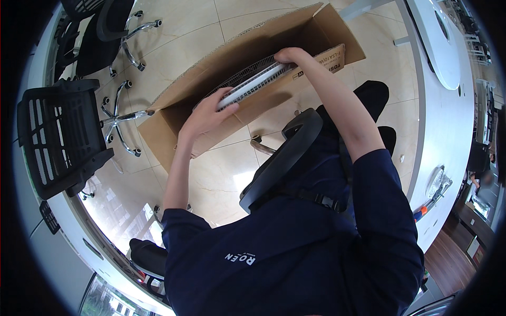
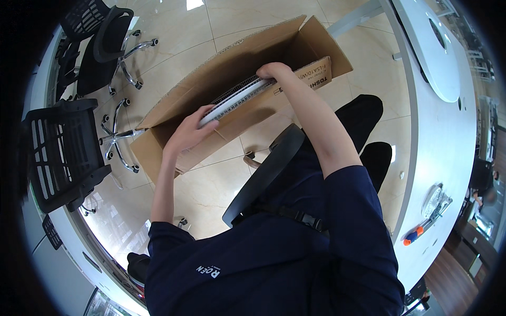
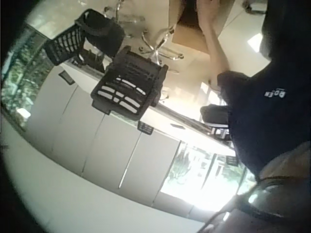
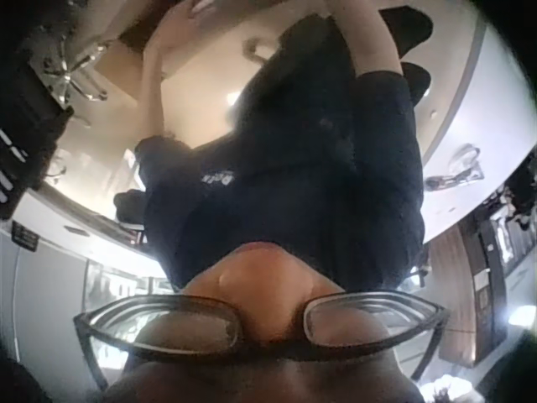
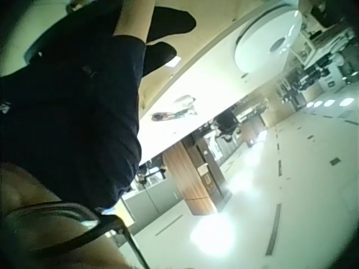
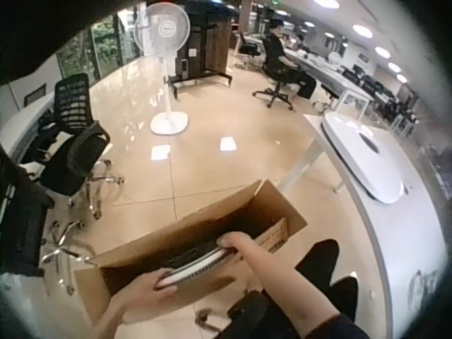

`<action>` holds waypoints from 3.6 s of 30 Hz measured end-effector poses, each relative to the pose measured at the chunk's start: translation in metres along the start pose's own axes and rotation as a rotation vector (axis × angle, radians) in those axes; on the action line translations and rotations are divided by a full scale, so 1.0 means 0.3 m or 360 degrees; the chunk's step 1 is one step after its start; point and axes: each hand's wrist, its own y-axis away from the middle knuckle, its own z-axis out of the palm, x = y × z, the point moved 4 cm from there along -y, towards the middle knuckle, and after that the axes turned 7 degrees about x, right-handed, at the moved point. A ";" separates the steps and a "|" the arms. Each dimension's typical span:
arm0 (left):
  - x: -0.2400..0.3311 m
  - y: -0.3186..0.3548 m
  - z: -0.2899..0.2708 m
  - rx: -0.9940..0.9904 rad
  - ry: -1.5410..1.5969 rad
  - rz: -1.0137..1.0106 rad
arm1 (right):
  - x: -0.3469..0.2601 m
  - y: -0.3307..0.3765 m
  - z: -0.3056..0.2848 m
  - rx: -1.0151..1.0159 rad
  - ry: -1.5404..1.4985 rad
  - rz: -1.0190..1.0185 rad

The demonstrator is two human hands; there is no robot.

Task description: Disassemble parts of an electric fan and place them into a cardboard box.

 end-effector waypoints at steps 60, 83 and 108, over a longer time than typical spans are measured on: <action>-0.137 -0.263 0.020 0.0573 -0.0619 0.0049 | 0.043 0.789 0.180 0.1125 -0.0314 -0.1181; 0.091 -0.242 0.139 0.0494 -0.1192 0.0565 | 0.115 0.889 0.204 0.1581 -0.0675 -0.1307; 1.608 -1.466 0.299 0.0220 -0.0453 0.0596 | 1.050 1.028 -0.534 0.2277 -0.3692 -0.0079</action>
